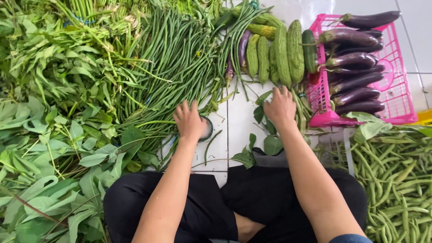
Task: Bundling long beans with green tape while sitting on a tiled floor surrounded by produce.
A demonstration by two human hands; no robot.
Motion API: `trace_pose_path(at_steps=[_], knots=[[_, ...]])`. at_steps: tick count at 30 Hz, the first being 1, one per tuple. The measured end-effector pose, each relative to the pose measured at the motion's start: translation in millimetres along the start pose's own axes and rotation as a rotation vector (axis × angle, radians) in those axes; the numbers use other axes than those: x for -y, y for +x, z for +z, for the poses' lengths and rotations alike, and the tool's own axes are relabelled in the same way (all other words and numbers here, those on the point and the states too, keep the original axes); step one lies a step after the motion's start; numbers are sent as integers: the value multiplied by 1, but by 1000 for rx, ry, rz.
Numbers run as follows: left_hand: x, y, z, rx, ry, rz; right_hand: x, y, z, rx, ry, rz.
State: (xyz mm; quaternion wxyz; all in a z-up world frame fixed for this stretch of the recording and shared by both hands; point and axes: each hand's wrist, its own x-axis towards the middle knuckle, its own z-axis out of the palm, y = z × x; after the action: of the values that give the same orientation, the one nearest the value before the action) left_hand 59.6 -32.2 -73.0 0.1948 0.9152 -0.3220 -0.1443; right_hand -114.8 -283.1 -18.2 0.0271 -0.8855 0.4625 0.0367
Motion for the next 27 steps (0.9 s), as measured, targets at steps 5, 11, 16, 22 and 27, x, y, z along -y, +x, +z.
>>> trace_pose_path(at_steps=[5,11,16,22,27], knots=[[11,1,-11,256,75,-171,23,-3,36,173,-41,-235],[29,15,-1,123,98,-165,31,-13,38,334,-218,-331],[33,12,-17,91,-41,-215,17,-7,41,337,-179,-370],[61,24,5,3,-65,-324,18,-10,39,300,-198,-379],[64,18,-34,-72,-175,-367,21,-12,35,316,-177,-386]])
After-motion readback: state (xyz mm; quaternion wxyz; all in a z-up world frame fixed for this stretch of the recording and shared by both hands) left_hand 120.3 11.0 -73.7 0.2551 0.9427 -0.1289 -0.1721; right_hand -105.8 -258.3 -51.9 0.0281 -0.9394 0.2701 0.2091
